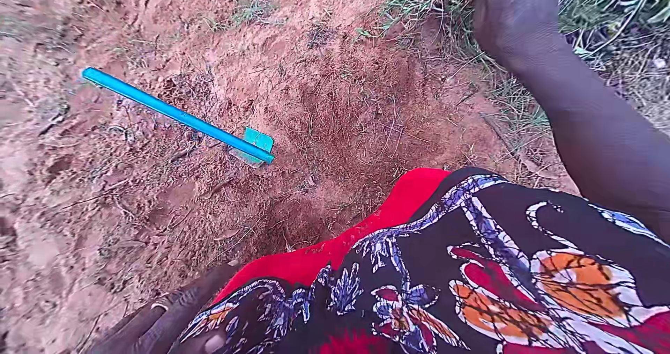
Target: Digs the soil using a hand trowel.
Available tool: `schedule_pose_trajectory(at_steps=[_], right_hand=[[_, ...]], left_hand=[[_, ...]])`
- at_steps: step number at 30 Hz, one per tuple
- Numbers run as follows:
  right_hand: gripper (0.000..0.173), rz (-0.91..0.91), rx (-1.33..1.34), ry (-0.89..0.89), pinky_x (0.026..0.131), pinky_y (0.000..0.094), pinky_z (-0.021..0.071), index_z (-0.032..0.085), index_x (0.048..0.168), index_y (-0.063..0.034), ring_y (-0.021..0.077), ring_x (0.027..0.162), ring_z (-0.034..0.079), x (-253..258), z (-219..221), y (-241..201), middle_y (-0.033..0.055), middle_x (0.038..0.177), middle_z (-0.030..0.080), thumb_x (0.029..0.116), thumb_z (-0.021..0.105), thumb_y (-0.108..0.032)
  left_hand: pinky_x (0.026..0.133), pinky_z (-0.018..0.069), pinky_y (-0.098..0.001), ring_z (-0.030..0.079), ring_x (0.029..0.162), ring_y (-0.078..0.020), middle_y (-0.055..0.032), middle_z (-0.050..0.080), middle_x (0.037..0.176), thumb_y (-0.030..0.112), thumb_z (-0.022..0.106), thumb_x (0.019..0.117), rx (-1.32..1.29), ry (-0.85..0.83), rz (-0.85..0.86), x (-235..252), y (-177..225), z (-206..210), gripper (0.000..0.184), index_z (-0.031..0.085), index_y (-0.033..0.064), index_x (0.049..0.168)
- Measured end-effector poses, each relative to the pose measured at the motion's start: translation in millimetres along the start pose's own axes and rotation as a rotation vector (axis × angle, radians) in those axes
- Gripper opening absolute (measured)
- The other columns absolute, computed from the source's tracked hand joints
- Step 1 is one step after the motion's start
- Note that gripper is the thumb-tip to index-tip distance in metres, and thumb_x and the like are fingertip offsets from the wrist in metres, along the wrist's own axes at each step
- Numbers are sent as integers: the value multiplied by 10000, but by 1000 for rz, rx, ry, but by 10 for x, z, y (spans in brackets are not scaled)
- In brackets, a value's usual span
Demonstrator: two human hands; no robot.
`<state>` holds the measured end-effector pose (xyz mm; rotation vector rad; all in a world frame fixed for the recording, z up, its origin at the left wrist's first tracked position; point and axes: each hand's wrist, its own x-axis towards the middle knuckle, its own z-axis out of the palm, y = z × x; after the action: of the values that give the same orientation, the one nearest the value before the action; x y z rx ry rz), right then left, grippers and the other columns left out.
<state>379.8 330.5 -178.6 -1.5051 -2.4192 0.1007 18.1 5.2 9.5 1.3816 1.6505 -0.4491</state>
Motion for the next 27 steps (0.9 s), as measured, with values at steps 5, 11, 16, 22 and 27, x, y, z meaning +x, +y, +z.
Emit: schedule_pose_trajectory(at_steps=[5,11,16,22,27], right_hand=[[279,-430,206,-273,1048,620,459,734,1148,-7,488,1275,578,-378,1066,-498,237,1282,679,959,544,73],[187,-506,7,-386,813,687,471,645,1092,47,547,927,657,359,173,-920,309,907,662,1024,498,-47],[527,-545,-270,-798,954,692,454,528,1500,-153,498,1212,587,1017,177,-1296,256,1371,589,989,617,-61],[486,-336,-191,-749,940,726,448,540,1487,-147,542,1276,533,1031,1236,-1603,309,1327,603,1006,559,-85],[319,-208,13,-706,964,715,451,650,1285,-16,528,1272,543,1043,1623,-1515,322,1290,610,970,603,-42]], left_hand=[[1016,418,-714,584,1217,-558,-318,582,1385,288,542,1054,63,22,97,57,-369,17,582,420,-26,1529],[1016,435,-688,595,1198,-565,-350,573,1375,281,558,1047,148,91,199,-100,-138,60,559,472,-50,1490],[1120,386,-629,548,1334,-466,-258,572,1441,316,451,1097,232,23,392,-170,150,187,490,516,27,1487],[1082,412,-633,585,1285,-472,-261,617,1378,299,430,1103,296,161,403,-221,209,363,458,553,33,1455],[1106,381,-636,565,1305,-477,-263,596,1407,296,433,1102,272,68,332,-266,81,408,469,526,35,1480]])
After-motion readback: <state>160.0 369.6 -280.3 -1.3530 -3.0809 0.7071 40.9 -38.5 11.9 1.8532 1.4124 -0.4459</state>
